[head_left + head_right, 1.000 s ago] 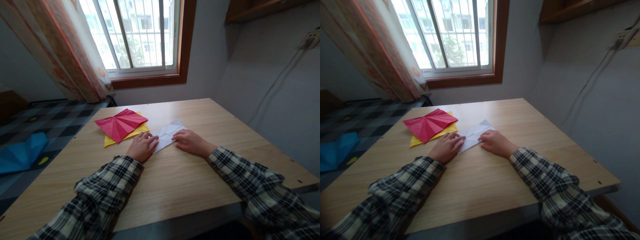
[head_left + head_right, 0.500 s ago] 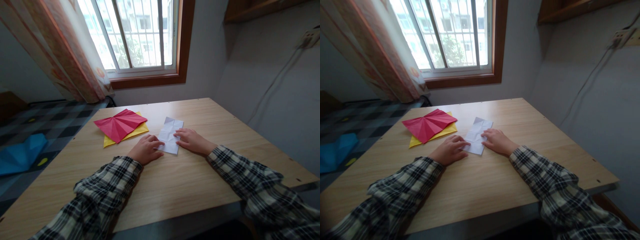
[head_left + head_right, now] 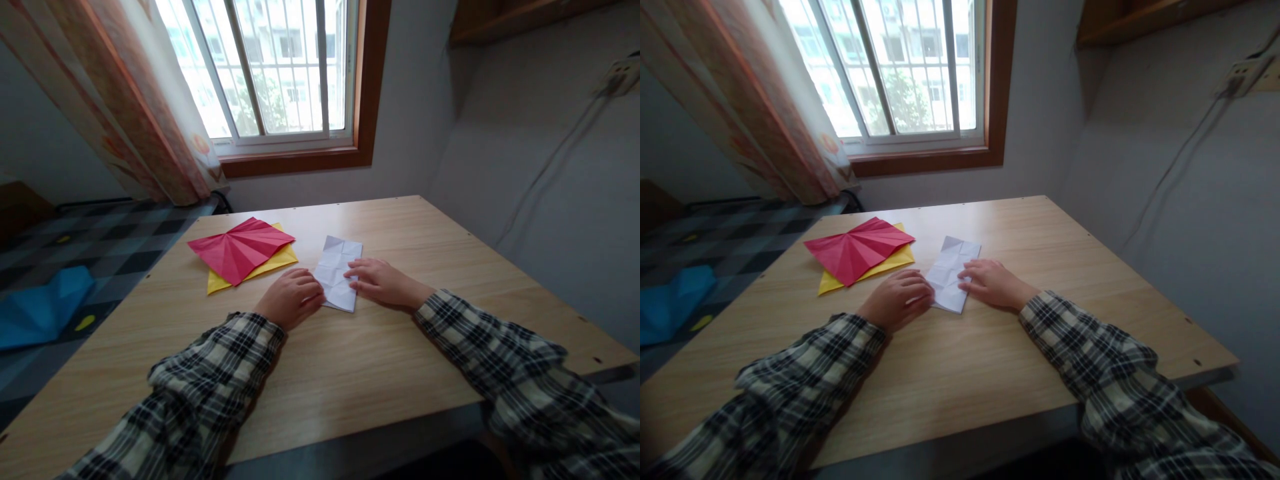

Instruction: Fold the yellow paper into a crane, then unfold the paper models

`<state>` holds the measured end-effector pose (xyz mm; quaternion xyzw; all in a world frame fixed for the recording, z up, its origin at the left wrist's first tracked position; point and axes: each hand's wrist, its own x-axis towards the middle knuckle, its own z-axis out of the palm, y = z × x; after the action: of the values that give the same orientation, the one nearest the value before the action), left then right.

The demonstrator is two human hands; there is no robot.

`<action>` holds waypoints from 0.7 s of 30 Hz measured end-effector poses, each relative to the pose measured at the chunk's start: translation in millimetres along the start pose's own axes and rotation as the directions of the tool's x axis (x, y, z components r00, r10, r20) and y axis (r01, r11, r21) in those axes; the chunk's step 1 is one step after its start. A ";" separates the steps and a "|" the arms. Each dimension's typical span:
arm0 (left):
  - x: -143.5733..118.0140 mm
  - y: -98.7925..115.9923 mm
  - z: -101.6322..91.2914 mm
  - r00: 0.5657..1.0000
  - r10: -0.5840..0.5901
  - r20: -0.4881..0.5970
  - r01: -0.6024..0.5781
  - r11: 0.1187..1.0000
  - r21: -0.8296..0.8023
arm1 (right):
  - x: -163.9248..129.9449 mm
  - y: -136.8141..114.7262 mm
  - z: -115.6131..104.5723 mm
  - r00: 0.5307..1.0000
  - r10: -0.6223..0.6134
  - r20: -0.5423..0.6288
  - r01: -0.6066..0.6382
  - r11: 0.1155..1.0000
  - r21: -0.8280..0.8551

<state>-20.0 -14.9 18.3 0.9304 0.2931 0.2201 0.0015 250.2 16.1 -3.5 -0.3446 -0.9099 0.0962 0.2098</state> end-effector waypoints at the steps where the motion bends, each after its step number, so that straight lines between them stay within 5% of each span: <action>1: -0.3 0.0 -0.2 1.000 -0.003 -0.018 0.003 1.000 0.006 | -0.2 -0.1 0.4 1.000 0.004 0.010 -0.004 1.000 -0.006; 12: -6.4 -1.3 -0.4 0.948 -0.226 -0.225 0.235 0.972 0.010 | 0.5 1.0 -5.3 0.998 0.003 0.058 -0.007 0.997 0.080; 21: -6.7 -0.1 -3.6 0.970 -0.164 -0.182 0.143 0.982 -0.121 | 0.9 -9.8 -7.6 0.999 0.038 0.021 -0.040 0.991 0.126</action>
<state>-26.4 -18.9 18.8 0.8780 0.3510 0.3230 0.0402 247.2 9.6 6.7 -0.3476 -0.8970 0.1609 0.2207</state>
